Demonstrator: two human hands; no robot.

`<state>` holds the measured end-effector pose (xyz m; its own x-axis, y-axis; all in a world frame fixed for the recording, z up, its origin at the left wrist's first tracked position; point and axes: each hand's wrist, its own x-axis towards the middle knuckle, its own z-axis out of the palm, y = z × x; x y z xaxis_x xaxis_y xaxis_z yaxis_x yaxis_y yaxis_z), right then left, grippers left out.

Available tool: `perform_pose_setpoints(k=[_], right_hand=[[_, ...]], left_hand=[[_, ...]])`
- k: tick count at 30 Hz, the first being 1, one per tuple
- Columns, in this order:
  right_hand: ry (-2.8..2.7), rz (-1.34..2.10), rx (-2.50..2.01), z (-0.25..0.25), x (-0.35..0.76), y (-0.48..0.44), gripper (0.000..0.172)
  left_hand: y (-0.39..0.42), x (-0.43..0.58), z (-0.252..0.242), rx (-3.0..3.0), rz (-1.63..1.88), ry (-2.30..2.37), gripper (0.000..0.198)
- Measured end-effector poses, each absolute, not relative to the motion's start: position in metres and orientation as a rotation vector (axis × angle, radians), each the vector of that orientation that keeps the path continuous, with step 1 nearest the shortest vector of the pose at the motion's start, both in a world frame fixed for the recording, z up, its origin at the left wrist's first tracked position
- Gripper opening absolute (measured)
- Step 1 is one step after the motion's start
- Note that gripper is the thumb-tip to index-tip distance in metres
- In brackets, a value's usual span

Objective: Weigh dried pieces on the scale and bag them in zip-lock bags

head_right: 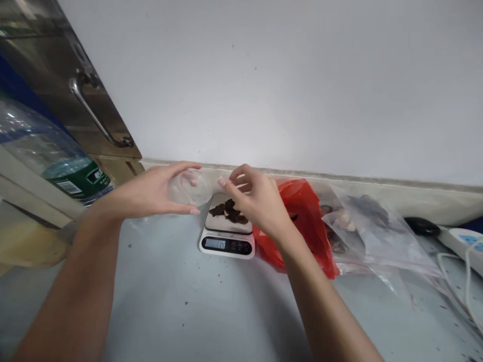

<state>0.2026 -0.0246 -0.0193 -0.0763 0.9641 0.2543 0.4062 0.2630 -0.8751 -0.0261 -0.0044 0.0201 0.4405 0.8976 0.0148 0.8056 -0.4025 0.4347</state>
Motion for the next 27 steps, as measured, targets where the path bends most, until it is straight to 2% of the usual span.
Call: perform_pose_setpoints(k=[5,14,16,19,23,27], right_hand=[[-1.641,0.558,-1.556,-0.020,0.222,-0.014,0.016],[-1.856,0.573,-1.621,-0.025,0.231,-0.009,0.011],[-2.015,0.599,-1.579,-0.030,0.232,-0.009,0.021],[-2.276,0.652,-1.574,-0.035,0.229,-0.010,0.049],[-2.368,0.664,-1.632,-0.034,0.226,-0.012,0.054],[-2.334,0.669,-1.661,-0.031,0.227,-0.013,0.066]], left_hand=[[0.010,-0.050,0.010,2.175,-0.023,1.621,0.094],[0.009,-0.043,0.009,2.156,-0.061,1.537,0.081],[0.009,-0.040,0.009,2.146,-0.088,1.554,0.082],[0.009,-0.039,0.008,2.153,-0.113,1.542,0.079],[0.009,-0.038,0.009,2.152,-0.123,1.534,0.081],[0.008,-0.039,0.010,2.134,-0.124,1.535,0.080]])
